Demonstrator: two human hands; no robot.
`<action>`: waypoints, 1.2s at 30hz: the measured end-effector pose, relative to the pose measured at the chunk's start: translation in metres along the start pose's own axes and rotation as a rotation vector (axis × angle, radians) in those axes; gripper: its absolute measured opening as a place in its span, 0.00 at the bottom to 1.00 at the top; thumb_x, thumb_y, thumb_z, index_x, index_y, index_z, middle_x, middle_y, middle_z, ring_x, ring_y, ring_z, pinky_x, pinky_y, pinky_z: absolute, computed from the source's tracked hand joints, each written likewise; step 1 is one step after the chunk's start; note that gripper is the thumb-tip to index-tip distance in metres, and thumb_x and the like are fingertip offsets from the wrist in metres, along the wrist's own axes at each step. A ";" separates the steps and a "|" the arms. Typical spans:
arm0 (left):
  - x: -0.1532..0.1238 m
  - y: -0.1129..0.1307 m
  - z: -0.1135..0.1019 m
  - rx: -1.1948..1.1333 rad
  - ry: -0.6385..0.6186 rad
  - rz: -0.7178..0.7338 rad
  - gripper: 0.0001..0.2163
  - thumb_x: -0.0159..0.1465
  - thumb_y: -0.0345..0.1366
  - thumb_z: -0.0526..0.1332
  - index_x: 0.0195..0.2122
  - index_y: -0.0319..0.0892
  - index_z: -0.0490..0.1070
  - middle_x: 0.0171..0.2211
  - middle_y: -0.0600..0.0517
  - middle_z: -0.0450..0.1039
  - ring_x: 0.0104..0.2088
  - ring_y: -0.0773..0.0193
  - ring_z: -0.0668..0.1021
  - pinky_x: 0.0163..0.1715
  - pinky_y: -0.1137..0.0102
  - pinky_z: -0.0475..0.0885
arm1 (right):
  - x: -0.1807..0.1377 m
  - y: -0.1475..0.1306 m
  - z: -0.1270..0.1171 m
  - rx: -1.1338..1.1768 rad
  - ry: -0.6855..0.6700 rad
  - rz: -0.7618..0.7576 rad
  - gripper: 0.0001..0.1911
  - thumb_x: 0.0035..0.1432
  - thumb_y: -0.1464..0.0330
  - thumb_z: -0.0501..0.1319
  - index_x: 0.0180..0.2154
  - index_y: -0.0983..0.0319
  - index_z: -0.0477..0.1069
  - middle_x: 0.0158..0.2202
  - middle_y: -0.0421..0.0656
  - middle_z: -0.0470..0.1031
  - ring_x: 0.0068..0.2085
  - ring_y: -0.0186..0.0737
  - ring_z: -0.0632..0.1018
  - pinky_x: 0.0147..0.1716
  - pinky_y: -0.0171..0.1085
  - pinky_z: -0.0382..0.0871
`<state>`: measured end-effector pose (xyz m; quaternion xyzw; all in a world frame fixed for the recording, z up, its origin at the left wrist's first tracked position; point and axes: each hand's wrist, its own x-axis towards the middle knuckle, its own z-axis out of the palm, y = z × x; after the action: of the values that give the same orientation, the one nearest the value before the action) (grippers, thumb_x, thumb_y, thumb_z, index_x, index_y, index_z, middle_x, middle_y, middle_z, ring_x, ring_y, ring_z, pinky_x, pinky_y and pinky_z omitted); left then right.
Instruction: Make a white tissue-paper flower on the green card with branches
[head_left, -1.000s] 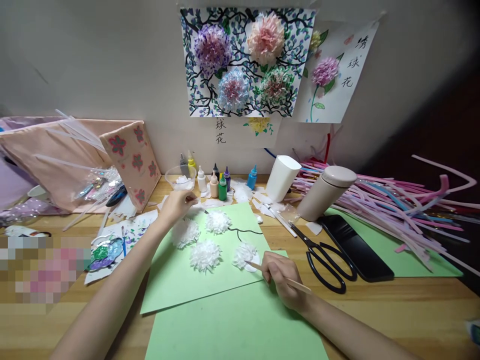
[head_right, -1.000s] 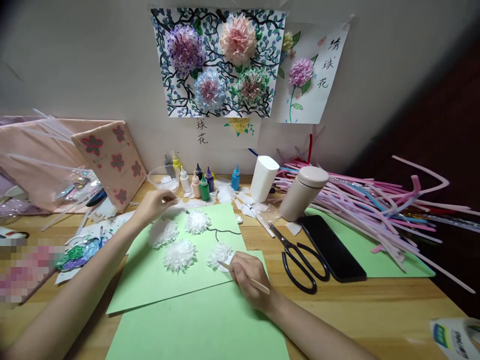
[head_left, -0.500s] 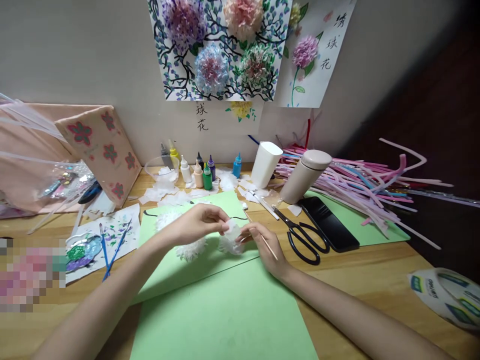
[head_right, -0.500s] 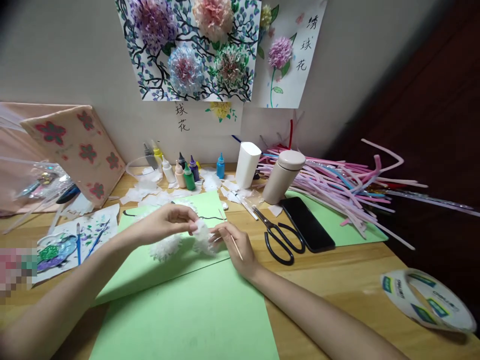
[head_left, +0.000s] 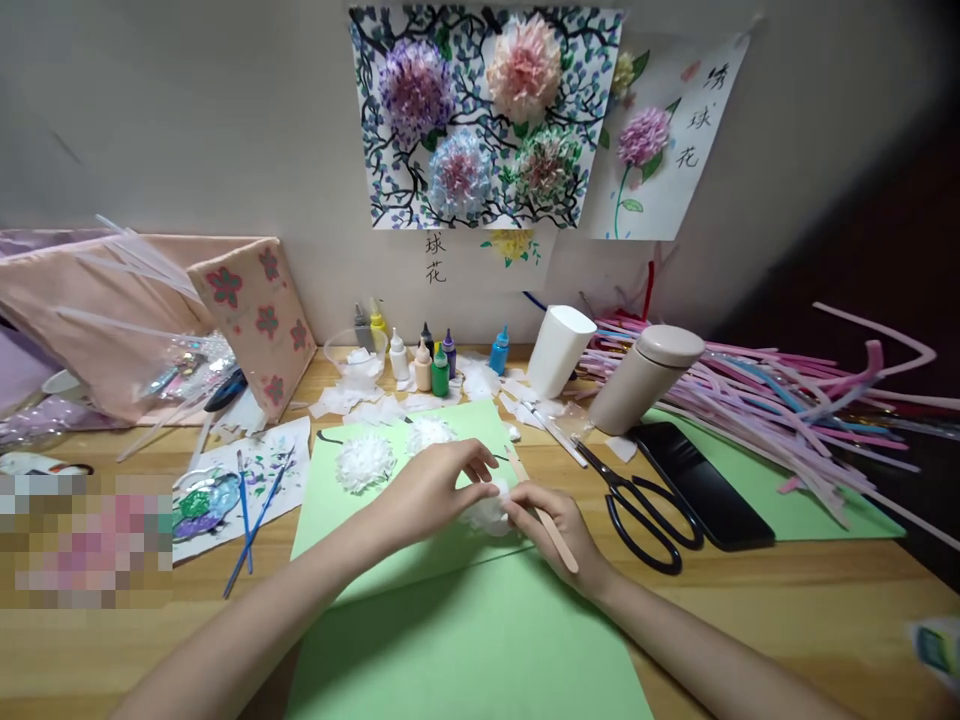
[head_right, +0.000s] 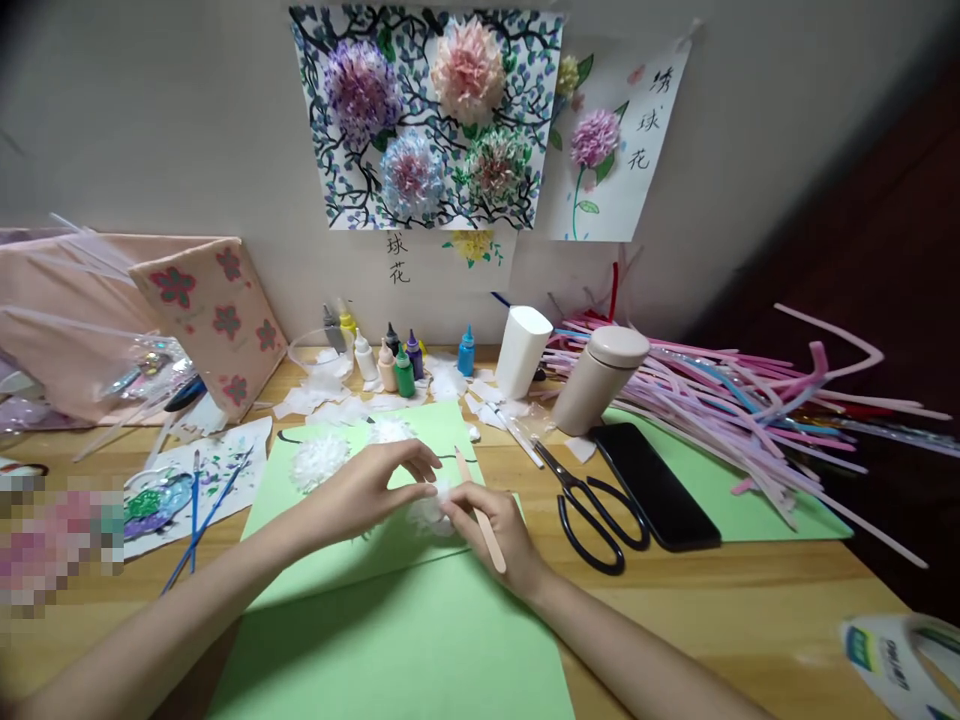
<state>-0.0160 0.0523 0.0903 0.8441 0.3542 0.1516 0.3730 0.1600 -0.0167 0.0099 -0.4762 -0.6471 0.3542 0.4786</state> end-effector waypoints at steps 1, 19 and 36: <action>0.000 -0.001 0.001 -0.035 -0.015 0.007 0.08 0.60 0.37 0.59 0.39 0.41 0.70 0.36 0.50 0.75 0.37 0.64 0.76 0.38 0.69 0.69 | 0.000 0.000 0.000 0.000 -0.008 -0.010 0.11 0.60 0.64 0.58 0.28 0.63 0.71 0.24 0.39 0.72 0.25 0.33 0.71 0.26 0.31 0.63; -0.004 0.000 -0.061 0.010 -0.054 -0.117 0.09 0.61 0.39 0.57 0.32 0.40 0.71 0.34 0.52 0.75 0.36 0.65 0.75 0.36 0.72 0.68 | -0.010 0.006 -0.003 -0.064 -0.168 -0.430 0.29 0.67 0.61 0.36 0.21 0.61 0.65 0.18 0.40 0.63 0.23 0.36 0.64 0.27 0.37 0.59; -0.008 -0.007 0.028 0.391 -0.218 -0.084 0.10 0.56 0.28 0.55 0.32 0.42 0.76 0.30 0.49 0.77 0.30 0.62 0.75 0.28 0.71 0.62 | -0.006 0.002 -0.002 -0.158 -0.147 -0.204 0.25 0.68 0.62 0.38 0.23 0.60 0.62 0.21 0.40 0.63 0.26 0.36 0.66 0.30 0.36 0.61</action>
<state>-0.0104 0.0354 0.0669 0.8961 0.3694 -0.0277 0.2445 0.1633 -0.0219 0.0071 -0.4170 -0.7511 0.2857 0.4246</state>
